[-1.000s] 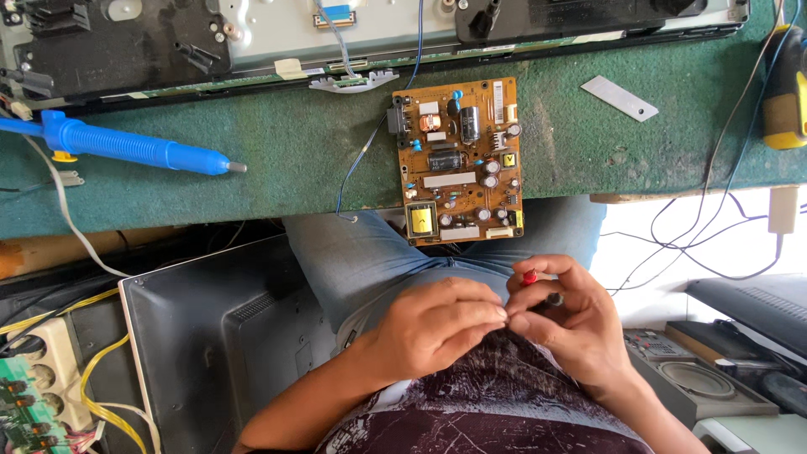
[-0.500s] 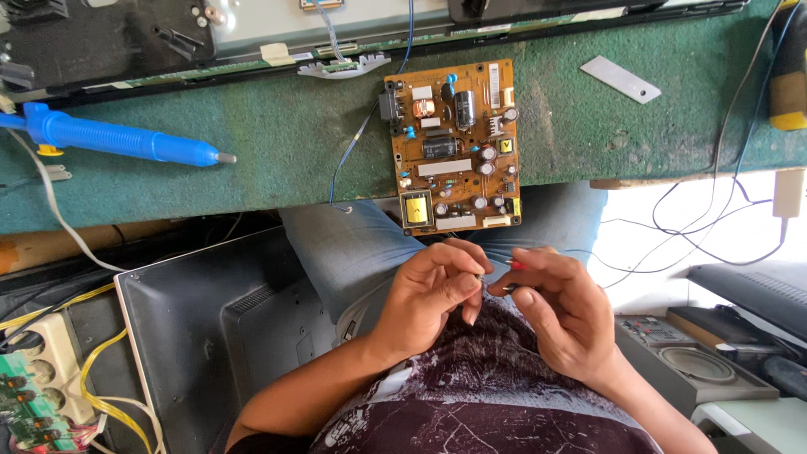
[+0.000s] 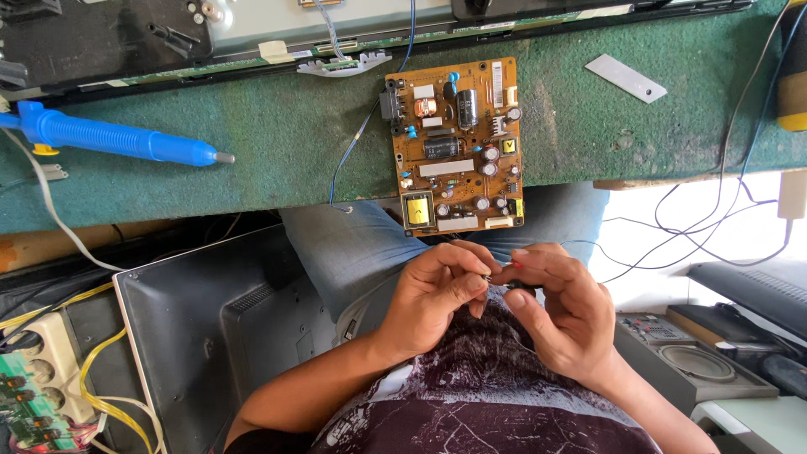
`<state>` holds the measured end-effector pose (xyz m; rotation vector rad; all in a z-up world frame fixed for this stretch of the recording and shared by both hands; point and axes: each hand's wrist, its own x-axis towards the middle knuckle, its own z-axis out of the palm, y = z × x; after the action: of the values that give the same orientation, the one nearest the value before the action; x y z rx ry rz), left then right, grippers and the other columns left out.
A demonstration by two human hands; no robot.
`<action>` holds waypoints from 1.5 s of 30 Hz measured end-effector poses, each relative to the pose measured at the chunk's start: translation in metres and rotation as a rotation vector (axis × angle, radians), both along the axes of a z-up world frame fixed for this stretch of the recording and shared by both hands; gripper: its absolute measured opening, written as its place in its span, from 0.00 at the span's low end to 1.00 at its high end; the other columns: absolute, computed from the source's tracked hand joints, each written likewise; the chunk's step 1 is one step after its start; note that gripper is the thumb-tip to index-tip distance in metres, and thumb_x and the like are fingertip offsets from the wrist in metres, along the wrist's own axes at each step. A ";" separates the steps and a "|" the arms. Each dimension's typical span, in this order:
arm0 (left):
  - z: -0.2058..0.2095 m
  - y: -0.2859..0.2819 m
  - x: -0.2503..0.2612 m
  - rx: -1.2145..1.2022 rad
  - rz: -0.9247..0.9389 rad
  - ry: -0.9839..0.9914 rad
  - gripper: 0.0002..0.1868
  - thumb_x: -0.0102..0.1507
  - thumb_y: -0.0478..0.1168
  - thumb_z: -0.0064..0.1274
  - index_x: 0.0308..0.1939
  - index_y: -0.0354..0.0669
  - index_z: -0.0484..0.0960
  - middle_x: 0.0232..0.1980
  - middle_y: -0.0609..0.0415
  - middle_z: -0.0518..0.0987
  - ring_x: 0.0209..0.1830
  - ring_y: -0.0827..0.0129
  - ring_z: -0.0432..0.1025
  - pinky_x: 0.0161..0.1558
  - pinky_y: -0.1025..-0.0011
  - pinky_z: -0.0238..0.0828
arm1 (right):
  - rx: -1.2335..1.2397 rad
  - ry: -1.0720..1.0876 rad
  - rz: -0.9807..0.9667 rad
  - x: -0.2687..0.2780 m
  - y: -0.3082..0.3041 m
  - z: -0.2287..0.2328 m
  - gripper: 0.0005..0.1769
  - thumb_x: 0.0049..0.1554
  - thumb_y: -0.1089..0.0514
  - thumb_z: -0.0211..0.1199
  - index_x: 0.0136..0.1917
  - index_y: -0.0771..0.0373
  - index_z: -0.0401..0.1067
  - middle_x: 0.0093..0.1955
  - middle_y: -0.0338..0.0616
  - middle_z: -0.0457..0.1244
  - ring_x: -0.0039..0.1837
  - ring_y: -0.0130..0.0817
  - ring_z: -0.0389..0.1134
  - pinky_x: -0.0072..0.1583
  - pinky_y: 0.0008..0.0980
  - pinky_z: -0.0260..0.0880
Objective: The person strips the insulation from a wire using a utility knife and then uses pliers to strip the insulation from another wire. They then pick up a circuit board and place it on their lap, continuing to strip wires and prepare them for connection.
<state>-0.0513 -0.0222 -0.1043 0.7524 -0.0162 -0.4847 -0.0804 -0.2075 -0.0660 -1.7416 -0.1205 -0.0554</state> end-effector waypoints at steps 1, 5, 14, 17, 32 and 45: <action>-0.001 0.000 0.000 0.001 0.004 -0.012 0.04 0.71 0.31 0.58 0.49 0.42 0.81 0.55 0.42 0.79 0.32 0.67 0.71 0.37 0.74 0.76 | -0.015 -0.014 -0.001 0.001 0.000 0.000 0.20 0.64 0.62 0.61 0.67 0.73 0.65 0.53 0.58 0.74 0.60 0.44 0.72 0.63 0.35 0.75; -0.004 -0.002 -0.002 -0.025 0.020 -0.008 0.06 0.71 0.30 0.58 0.51 0.42 0.81 0.56 0.43 0.78 0.33 0.68 0.71 0.38 0.75 0.76 | -0.015 -0.047 -0.040 -0.001 0.000 -0.004 0.15 0.63 0.64 0.62 0.62 0.74 0.70 0.55 0.59 0.68 0.56 0.46 0.74 0.60 0.36 0.75; -0.011 -0.010 -0.005 -0.047 0.129 0.002 0.04 0.68 0.21 0.56 0.46 0.26 0.80 0.52 0.34 0.79 0.32 0.69 0.74 0.30 0.71 0.79 | -0.021 -0.201 -0.075 0.014 0.001 0.000 0.15 0.54 0.71 0.72 0.56 0.78 0.78 0.38 0.54 0.73 0.44 0.43 0.66 0.45 0.36 0.75; -0.012 -0.012 -0.005 -0.037 0.126 -0.010 0.04 0.68 0.22 0.56 0.46 0.27 0.80 0.51 0.34 0.79 0.32 0.69 0.73 0.29 0.71 0.78 | -0.027 -0.207 -0.088 0.014 0.000 -0.002 0.15 0.53 0.71 0.73 0.55 0.76 0.80 0.38 0.53 0.72 0.43 0.42 0.65 0.42 0.34 0.73; -0.007 -0.016 -0.002 -0.032 0.123 -0.033 0.03 0.68 0.22 0.56 0.45 0.26 0.80 0.50 0.35 0.78 0.32 0.69 0.73 0.29 0.72 0.78 | -0.017 -0.168 -0.118 0.017 0.002 0.008 0.13 0.54 0.69 0.73 0.54 0.72 0.82 0.32 0.50 0.66 0.44 0.43 0.67 0.41 0.33 0.72; -0.003 -0.012 0.002 -0.028 0.015 -0.049 0.04 0.71 0.30 0.57 0.49 0.38 0.80 0.54 0.43 0.77 0.29 0.66 0.70 0.34 0.72 0.76 | -0.150 -0.141 -0.077 0.010 -0.006 0.009 0.12 0.60 0.60 0.70 0.55 0.66 0.78 0.50 0.47 0.73 0.52 0.40 0.72 0.52 0.33 0.75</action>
<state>-0.0490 -0.0337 -0.1071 0.7366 -0.0627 -0.4514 -0.0704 -0.2132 -0.0569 -1.8919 -0.1636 -0.2310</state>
